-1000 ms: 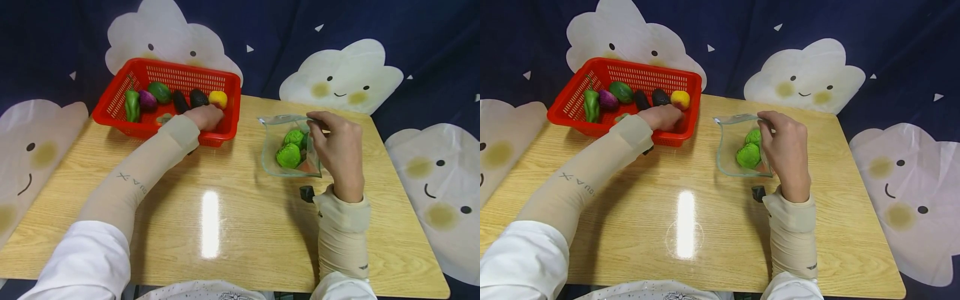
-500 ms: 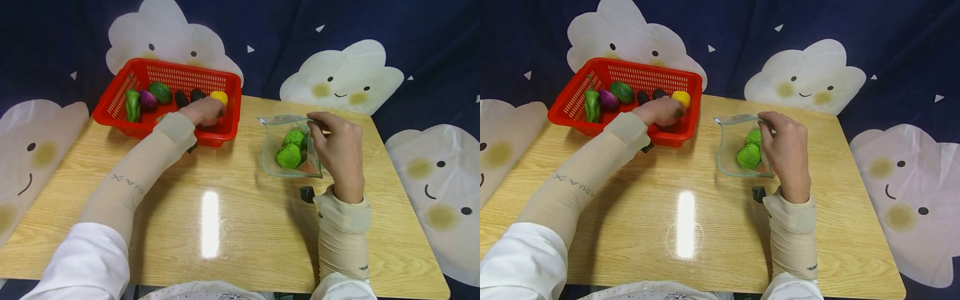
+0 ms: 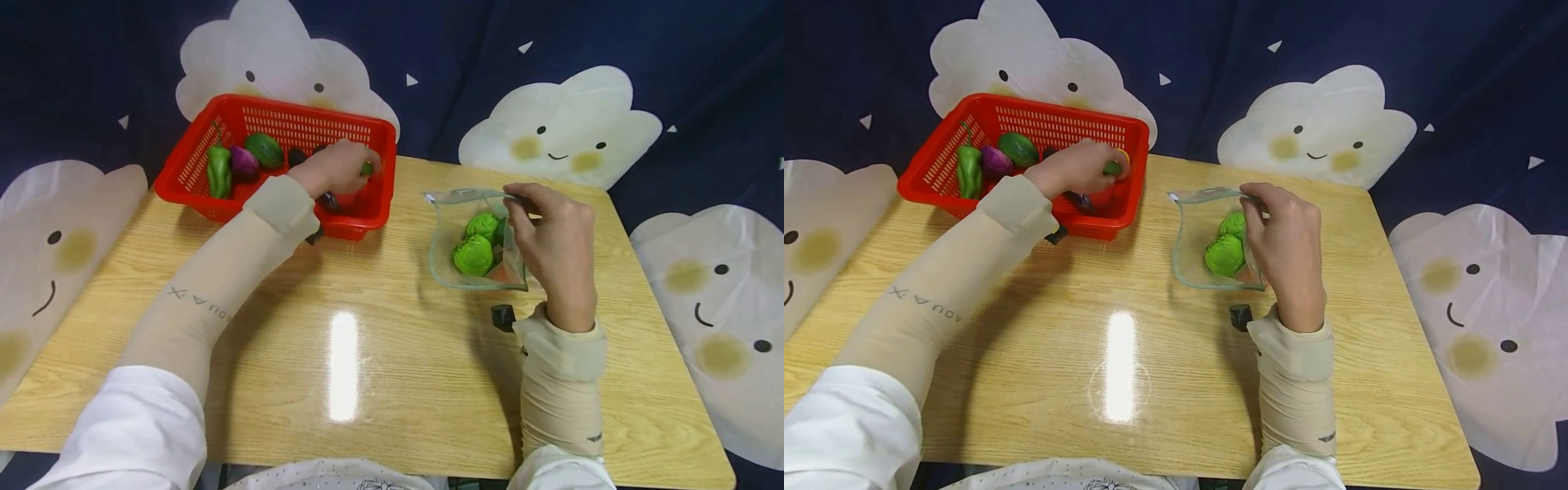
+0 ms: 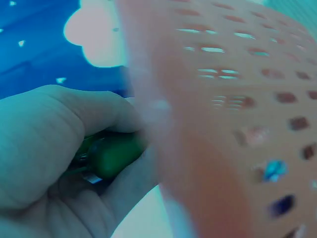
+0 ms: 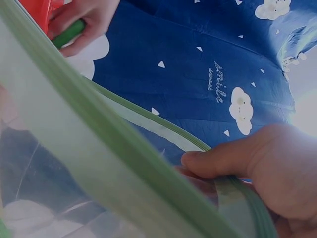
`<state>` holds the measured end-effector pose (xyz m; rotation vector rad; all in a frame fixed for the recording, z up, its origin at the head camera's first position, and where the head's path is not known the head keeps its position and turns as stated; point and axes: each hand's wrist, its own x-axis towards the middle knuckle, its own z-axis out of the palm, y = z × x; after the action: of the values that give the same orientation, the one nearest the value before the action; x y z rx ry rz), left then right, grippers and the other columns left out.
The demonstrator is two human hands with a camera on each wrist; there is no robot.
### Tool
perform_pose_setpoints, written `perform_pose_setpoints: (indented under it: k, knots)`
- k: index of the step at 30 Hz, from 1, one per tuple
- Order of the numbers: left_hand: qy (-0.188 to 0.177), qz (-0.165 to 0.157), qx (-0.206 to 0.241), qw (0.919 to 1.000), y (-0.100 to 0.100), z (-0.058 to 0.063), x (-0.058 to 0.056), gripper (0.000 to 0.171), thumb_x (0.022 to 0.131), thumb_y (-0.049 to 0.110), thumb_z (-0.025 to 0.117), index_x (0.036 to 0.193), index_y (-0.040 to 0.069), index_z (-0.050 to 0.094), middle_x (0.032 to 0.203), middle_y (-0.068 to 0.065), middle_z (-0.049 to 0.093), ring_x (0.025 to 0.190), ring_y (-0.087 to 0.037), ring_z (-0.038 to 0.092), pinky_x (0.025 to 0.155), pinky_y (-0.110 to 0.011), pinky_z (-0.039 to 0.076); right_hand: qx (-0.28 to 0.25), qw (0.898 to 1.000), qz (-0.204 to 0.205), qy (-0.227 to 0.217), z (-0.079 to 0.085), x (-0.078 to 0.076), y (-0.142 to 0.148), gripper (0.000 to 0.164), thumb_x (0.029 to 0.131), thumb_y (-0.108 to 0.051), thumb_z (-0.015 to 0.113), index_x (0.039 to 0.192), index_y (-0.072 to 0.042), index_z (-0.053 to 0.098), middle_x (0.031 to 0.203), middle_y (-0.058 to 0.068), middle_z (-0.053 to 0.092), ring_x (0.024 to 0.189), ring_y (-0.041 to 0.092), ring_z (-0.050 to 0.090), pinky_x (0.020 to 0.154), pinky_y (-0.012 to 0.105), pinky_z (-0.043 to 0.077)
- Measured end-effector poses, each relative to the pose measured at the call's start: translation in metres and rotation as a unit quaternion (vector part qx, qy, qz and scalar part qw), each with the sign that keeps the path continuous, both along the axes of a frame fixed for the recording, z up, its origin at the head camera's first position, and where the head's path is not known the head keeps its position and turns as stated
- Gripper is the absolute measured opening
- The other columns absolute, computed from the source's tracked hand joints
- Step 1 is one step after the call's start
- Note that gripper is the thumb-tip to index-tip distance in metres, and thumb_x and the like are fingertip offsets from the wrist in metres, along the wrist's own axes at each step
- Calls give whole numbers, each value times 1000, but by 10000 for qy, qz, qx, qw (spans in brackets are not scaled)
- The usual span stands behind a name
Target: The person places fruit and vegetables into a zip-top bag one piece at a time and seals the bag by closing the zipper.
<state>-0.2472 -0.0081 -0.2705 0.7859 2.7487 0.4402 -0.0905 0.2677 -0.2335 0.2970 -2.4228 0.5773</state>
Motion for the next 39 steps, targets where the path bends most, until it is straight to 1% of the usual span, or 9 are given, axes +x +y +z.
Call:
perform_pose_setpoints:
  k: [6,10,12,17,19,22,28,35,39]
  knots:
    - [462,-283,227,9983,7,16,11,36,89,15,53,125,15,56,120,-5,56,97,-23,47,86,-35,43,7,10000,-3,35,0,0,0,19,88,-17,58,100,-9,71,89,8,70,75,16,67,66,32,54]
    - [681,-464,430,9957,13,28,25,35,90,15,49,124,15,57,122,-3,56,93,-23,47,88,-34,40,19,10000,-46,11,0,0,-1,19,89,-17,58,100,-9,71,88,9,70,73,17,67,65,33,54]
    - [714,-489,500,9950,16,34,33,35,90,15,48,124,17,56,121,0,57,87,-22,47,82,-32,39,19,10000,-94,-5,0,1,-1,21,89,-18,58,102,-8,71,87,11,70,69,18,67,64,34,53]
    - [890,-651,797,9907,25,46,55,36,90,16,46,124,21,55,90,1,61,59,-22,46,59,-28,39,111,9996,-260,-1,1,3,-3,22,90,-18,57,103,-7,70,83,12,70,64,20,66,59,35,51]
    - [952,-771,882,9885,28,50,63,35,90,17,46,124,21,55,86,2,61,55,-21,44,56,-27,37,156,9994,-296,13,1,4,-4,22,90,-17,57,103,-7,71,83,13,70,64,21,65,57,35,49]
    - [1081,-989,1061,9835,33,54,74,33,90,17,49,122,20,57,83,4,61,53,-19,43,53,-26,37,217,9992,-321,32,1,5,-5,22,90,-16,56,103,-7,71,84,13,70,64,21,65,56,34,47]
    - [1298,-1435,1477,9699,40,56,91,28,89,16,53,116,17,60,64,1,53,46,-17,41,47,-25,35,244,9991,-333,48,1,5,-6,22,89,-16,56,103,-8,71,84,12,70,63,20,64,54,29,41]
    - [1395,-1953,1533,9586,47,58,108,25,88,16,54,113,16,62,86,4,62,53,-14,44,53,-23,38,213,9993,-272,107,1,4,-5,22,90,-17,55,102,-9,71,85,11,70,65,20,65,55,26,42]
    - [1278,-2311,1412,9541,53,59,116,27,89,16,53,115,17,60,85,3,62,53,-15,43,55,-23,39,165,9995,-230,112,1,4,-5,21,89,-16,56,101,-8,71,86,12,70,68,21,67,57,31,47]
